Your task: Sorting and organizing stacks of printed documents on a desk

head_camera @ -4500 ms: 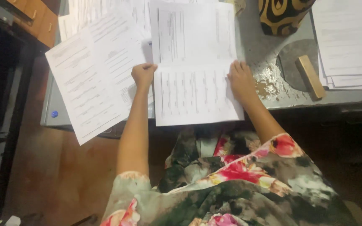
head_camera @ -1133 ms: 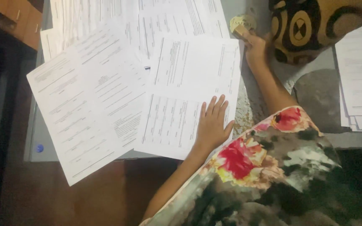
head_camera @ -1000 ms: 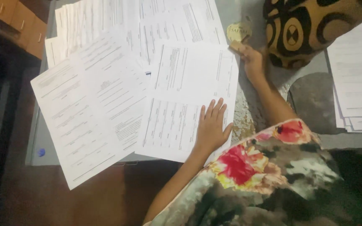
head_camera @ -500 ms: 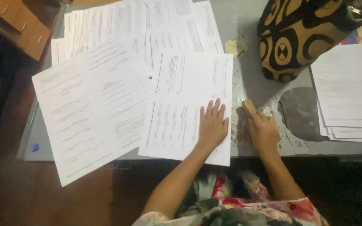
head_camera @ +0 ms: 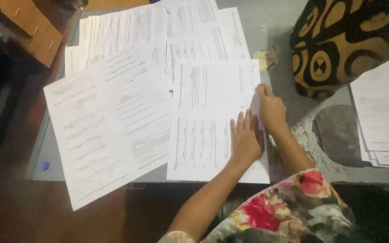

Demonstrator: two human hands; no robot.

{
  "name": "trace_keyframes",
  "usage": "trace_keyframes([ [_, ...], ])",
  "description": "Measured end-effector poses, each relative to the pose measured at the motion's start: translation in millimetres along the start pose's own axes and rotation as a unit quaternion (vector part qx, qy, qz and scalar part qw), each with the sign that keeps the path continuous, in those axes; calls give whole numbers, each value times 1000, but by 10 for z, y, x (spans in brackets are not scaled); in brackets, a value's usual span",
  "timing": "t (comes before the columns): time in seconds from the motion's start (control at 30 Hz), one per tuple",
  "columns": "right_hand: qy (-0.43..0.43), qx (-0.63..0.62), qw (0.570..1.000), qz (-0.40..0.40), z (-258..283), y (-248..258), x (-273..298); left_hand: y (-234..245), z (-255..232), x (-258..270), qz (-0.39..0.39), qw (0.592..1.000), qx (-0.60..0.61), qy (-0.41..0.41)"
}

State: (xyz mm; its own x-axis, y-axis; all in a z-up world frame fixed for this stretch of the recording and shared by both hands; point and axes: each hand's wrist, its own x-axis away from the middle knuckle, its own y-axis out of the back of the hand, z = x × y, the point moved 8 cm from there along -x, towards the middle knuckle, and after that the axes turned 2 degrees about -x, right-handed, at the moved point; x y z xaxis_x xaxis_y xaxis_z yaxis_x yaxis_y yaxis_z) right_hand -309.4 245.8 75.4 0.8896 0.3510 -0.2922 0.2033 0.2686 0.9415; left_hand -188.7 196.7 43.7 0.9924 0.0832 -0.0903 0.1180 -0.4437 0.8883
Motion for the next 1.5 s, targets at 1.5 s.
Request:
trace_keyframes([
  [1.5,23,29,979,203,277,1206,2604,-66,77,-60,-137,990,-35,1],
])
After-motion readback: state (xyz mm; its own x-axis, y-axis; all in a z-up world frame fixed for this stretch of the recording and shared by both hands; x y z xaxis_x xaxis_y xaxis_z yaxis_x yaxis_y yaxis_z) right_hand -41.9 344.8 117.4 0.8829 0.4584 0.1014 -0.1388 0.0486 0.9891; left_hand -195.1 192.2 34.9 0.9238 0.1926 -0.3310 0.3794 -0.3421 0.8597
